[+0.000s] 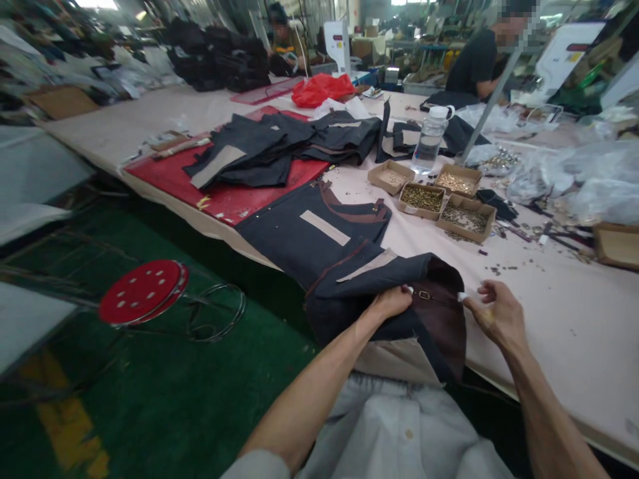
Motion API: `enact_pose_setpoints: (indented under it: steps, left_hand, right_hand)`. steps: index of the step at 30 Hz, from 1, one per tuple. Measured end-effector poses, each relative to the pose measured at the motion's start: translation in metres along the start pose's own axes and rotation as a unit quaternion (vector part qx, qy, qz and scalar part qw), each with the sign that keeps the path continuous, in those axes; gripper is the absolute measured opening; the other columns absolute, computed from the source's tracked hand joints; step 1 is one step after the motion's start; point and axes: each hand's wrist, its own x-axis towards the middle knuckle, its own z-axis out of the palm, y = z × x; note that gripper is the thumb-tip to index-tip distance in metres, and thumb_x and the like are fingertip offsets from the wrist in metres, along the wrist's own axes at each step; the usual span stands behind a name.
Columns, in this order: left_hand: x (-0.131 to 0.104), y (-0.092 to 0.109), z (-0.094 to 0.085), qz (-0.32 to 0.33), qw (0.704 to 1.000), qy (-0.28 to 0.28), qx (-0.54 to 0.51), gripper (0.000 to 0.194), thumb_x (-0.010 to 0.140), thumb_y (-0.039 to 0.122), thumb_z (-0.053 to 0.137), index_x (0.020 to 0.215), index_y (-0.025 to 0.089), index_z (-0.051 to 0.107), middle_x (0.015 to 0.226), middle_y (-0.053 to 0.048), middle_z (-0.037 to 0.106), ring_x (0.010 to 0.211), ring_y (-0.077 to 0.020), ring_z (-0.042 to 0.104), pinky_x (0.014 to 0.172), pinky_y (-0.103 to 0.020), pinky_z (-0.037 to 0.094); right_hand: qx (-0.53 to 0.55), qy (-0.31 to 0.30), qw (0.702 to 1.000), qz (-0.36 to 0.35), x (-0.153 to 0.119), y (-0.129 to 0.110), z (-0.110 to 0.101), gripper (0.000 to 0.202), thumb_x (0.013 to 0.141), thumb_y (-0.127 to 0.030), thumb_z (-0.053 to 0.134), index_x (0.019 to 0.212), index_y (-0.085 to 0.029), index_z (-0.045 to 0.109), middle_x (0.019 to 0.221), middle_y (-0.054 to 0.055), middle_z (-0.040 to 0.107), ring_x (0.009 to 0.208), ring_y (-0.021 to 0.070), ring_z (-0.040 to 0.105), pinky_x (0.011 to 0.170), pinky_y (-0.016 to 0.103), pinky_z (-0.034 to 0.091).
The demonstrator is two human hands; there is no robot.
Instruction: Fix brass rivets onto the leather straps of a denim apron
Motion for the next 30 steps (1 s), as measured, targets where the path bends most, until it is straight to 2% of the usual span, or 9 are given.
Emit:
enact_pose_setpoints:
  steps: [2, 5, 9, 13, 19, 22, 26, 28, 30]
  left_hand:
    - [-0.002, 0.003, 0.002, -0.002, 1.000, 0.007, 0.013, 0.016, 0.086, 0.023, 0.058, 0.087, 0.017, 0.073, 0.088, -0.009, 0.075, 0.092, -0.0246, 0.070, 0.097, -0.035, 0.052]
    - [-0.007, 0.012, -0.002, -0.007, 0.999, 0.032, -0.002, 0.016, 0.086, 0.029, 0.062, 0.091, 0.016, 0.070, 0.091, -0.010, 0.075, 0.090, -0.0230, 0.071, 0.092, -0.033, 0.054]
    - [-0.025, 0.038, -0.022, -0.013, 0.994, 0.068, -0.082, 0.055, 0.075, 0.061, 0.074, 0.102, 0.013, 0.067, 0.096, -0.012, 0.076, 0.089, -0.0234, 0.072, 0.085, -0.031, 0.056]
    - [-0.038, 0.078, -0.050, -0.046, 0.977, 0.062, -0.197, 0.077, 0.072, 0.076, 0.069, 0.112, 0.011, 0.062, 0.099, -0.016, 0.076, 0.085, -0.0243, 0.074, 0.069, -0.029, 0.057]
    - [-0.042, 0.122, -0.099, -0.125, 0.934, 0.047, -0.333, 0.055, 0.084, 0.064, 0.058, 0.085, 0.009, 0.062, 0.068, -0.013, 0.071, 0.052, -0.0220, 0.069, 0.040, -0.025, 0.047]
    - [-0.067, 0.139, -0.128, -0.071, 0.935, 0.037, -0.346, 0.050, 0.079, 0.060, 0.067, 0.085, 0.010, 0.064, 0.070, -0.012, 0.071, 0.050, -0.0196, 0.067, 0.038, -0.023, 0.046]
    - [-0.107, 0.169, -0.154, 0.002, 0.922, -0.002, -0.388, 0.055, 0.073, 0.064, 0.072, 0.092, 0.013, 0.067, 0.086, -0.012, 0.074, 0.067, -0.0221, 0.072, 0.040, -0.023, 0.051]
    - [-0.117, 0.181, -0.158, -0.028, 0.910, 0.029, -0.414, 0.053, 0.075, 0.065, 0.067, 0.087, 0.013, 0.067, 0.080, -0.011, 0.073, 0.062, -0.0214, 0.071, 0.038, -0.023, 0.049]
    - [-0.120, 0.192, -0.158, -0.077, 0.897, 0.100, -0.423, 0.039, 0.073, 0.051, 0.072, 0.080, 0.014, 0.063, 0.065, -0.005, 0.067, 0.050, -0.0182, 0.065, 0.036, -0.024, 0.048]
  right_hand:
    - [0.018, -0.034, 0.999, 0.000, -0.003, 0.008, 0.006, 0.058, 0.071, -0.058, 0.071, 0.111, -0.017, 0.061, 0.084, 0.004, 0.067, 0.065, 0.0189, 0.058, 0.061, 0.032, 0.049]
    - [0.033, -0.033, 0.997, -0.067, -0.001, -0.003, 0.013, 0.029, 0.083, -0.046, 0.062, 0.091, -0.019, 0.066, 0.073, 0.001, 0.061, 0.064, 0.0174, 0.055, 0.063, 0.031, 0.046]
    - [0.045, 0.049, 0.974, -0.216, 0.000, -0.039, 0.005, 0.014, 0.090, -0.025, 0.054, 0.095, -0.019, 0.066, 0.086, 0.004, 0.061, 0.074, 0.0179, 0.058, 0.068, 0.031, 0.047]
    - [0.043, 0.082, 0.934, -0.345, -0.009, -0.085, -0.008, 0.023, 0.088, -0.010, 0.054, 0.104, -0.020, 0.065, 0.095, 0.007, 0.062, 0.081, 0.0186, 0.059, 0.066, 0.029, 0.046]
    - [0.064, 0.120, 0.872, -0.471, -0.015, -0.161, -0.044, 0.036, 0.083, -0.001, 0.058, 0.113, -0.020, 0.063, 0.094, 0.009, 0.062, 0.084, 0.0210, 0.058, 0.069, 0.032, 0.047]
    - [0.078, 0.125, 0.848, -0.510, -0.013, -0.185, -0.066, 0.038, 0.083, 0.000, 0.058, 0.116, -0.019, 0.061, 0.092, 0.010, 0.061, 0.081, 0.0206, 0.056, 0.069, 0.033, 0.046]
    - [0.097, 0.149, 0.809, -0.560, -0.007, -0.203, -0.088, 0.037, 0.084, -0.002, 0.058, 0.117, -0.020, 0.061, 0.091, 0.010, 0.062, 0.081, 0.0209, 0.057, 0.070, 0.034, 0.048]
    - [0.100, 0.148, 0.783, -0.596, -0.005, -0.213, -0.098, 0.034, 0.087, -0.006, 0.057, 0.118, -0.020, 0.061, 0.093, 0.010, 0.063, 0.084, 0.0217, 0.058, 0.071, 0.036, 0.049]
    - [0.098, 0.132, 0.758, -0.632, -0.004, -0.223, -0.109, 0.030, 0.090, -0.010, 0.057, 0.118, -0.020, 0.061, 0.096, 0.011, 0.064, 0.087, 0.0227, 0.060, 0.072, 0.037, 0.051]
